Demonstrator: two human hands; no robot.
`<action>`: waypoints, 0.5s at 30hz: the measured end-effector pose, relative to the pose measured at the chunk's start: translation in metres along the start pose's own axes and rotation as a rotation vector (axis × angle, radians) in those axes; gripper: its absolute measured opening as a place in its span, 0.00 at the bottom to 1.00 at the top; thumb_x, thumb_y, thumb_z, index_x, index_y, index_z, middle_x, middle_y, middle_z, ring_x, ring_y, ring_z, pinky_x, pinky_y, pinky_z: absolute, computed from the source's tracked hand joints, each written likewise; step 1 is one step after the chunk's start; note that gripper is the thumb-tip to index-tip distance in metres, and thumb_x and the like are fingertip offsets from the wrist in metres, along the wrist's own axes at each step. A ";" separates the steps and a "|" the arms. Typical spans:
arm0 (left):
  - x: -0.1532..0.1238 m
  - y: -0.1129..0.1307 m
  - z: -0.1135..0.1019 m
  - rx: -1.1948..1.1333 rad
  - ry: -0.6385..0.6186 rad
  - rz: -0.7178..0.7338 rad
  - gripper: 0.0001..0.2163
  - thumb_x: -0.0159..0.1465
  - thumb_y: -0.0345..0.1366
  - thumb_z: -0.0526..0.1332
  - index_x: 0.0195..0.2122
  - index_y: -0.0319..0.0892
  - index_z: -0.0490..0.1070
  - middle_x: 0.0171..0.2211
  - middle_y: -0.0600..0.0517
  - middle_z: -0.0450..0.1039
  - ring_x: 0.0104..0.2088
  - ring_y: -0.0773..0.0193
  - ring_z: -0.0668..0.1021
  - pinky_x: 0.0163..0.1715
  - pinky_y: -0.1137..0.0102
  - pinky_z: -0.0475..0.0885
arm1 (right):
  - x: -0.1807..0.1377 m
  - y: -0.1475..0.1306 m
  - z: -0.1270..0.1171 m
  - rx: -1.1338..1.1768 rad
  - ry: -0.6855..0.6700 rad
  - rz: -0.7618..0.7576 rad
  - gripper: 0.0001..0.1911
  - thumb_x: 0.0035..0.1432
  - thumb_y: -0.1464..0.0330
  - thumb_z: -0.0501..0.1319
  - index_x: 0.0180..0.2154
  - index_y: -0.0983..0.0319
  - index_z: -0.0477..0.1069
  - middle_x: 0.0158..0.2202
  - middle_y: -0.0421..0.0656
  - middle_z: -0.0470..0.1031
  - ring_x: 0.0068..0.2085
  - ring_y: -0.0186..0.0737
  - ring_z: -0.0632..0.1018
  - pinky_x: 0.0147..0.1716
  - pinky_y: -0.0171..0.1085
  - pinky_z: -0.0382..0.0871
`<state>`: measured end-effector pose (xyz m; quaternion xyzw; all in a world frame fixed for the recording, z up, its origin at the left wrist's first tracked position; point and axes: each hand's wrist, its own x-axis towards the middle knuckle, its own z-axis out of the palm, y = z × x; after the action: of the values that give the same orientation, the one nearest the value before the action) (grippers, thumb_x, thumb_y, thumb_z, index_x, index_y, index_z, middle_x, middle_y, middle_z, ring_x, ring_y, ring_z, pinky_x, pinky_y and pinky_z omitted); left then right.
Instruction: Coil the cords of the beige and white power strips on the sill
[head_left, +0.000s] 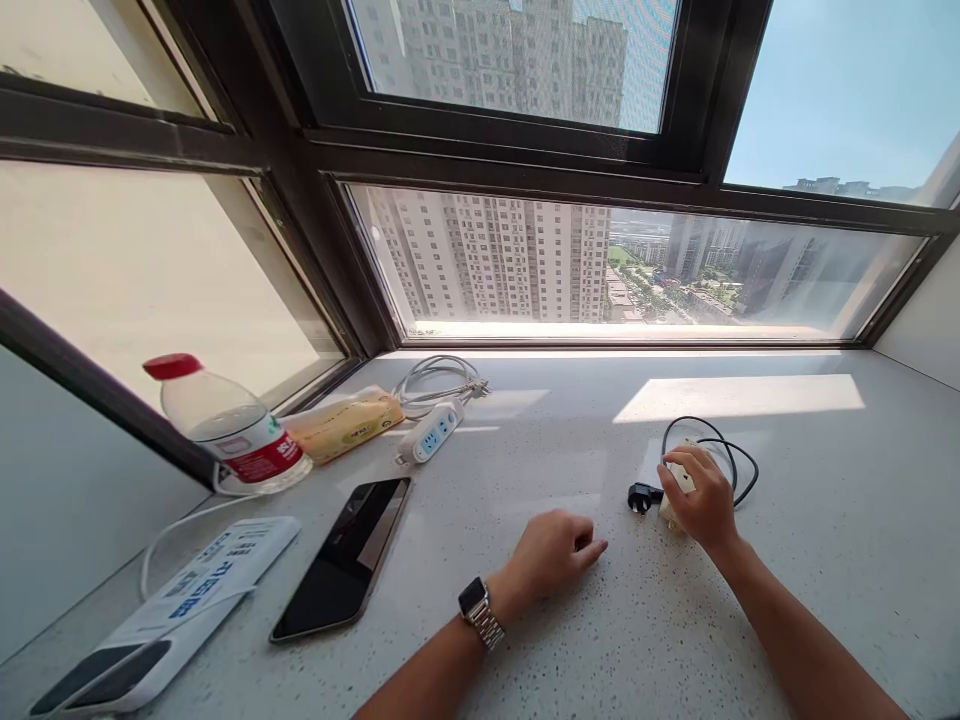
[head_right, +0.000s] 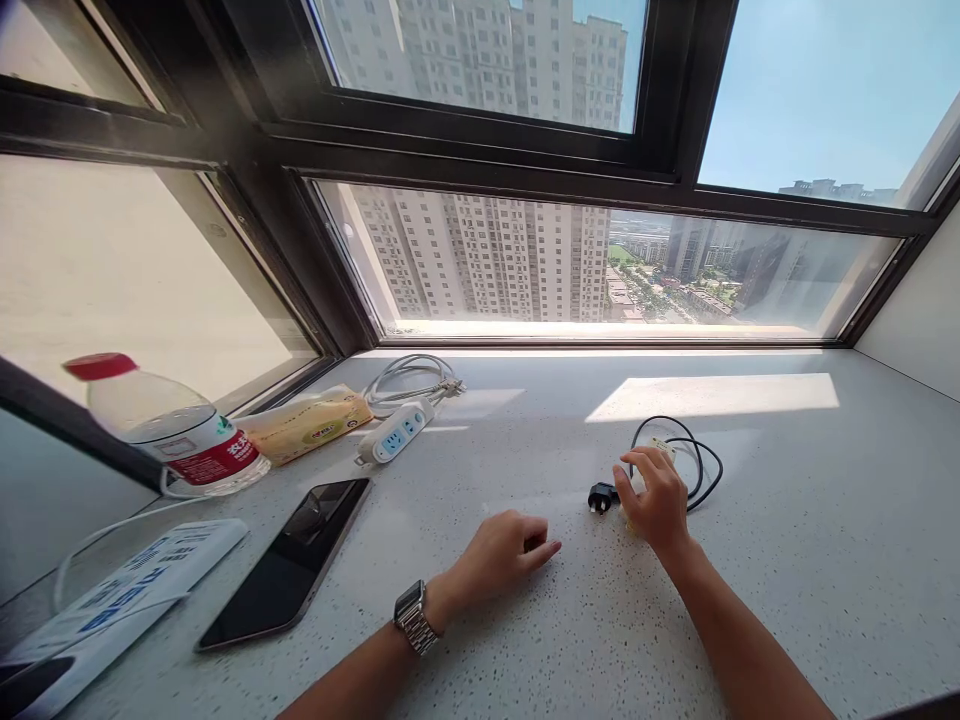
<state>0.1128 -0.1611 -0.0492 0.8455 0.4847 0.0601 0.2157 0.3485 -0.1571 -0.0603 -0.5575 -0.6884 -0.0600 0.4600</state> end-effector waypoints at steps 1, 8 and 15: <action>0.000 0.000 0.000 -0.002 0.002 0.002 0.18 0.62 0.48 0.53 0.22 0.40 0.68 0.20 0.54 0.65 0.22 0.69 0.62 0.25 0.71 0.51 | 0.002 0.007 0.000 -0.058 -0.033 0.060 0.21 0.60 0.53 0.54 0.40 0.62 0.74 0.43 0.52 0.75 0.46 0.51 0.75 0.43 0.46 0.70; 0.000 0.000 0.000 -0.011 -0.004 -0.004 0.18 0.62 0.48 0.54 0.22 0.40 0.68 0.19 0.54 0.64 0.21 0.70 0.62 0.24 0.72 0.51 | 0.005 0.027 -0.011 -0.179 -0.627 0.325 0.46 0.49 0.41 0.56 0.63 0.59 0.56 0.67 0.52 0.48 0.66 0.63 0.48 0.58 0.63 0.50; 0.001 -0.003 0.003 -0.001 -0.002 0.000 0.19 0.62 0.48 0.53 0.23 0.40 0.68 0.19 0.54 0.64 0.21 0.69 0.62 0.25 0.71 0.51 | 0.000 0.029 -0.007 0.050 -0.451 0.374 0.32 0.47 0.60 0.58 0.55 0.59 0.62 0.65 0.52 0.52 0.65 0.57 0.53 0.57 0.54 0.56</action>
<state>0.1120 -0.1597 -0.0538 0.8454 0.4847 0.0596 0.2166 0.3765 -0.1499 -0.0690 -0.6624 -0.6598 0.1682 0.3123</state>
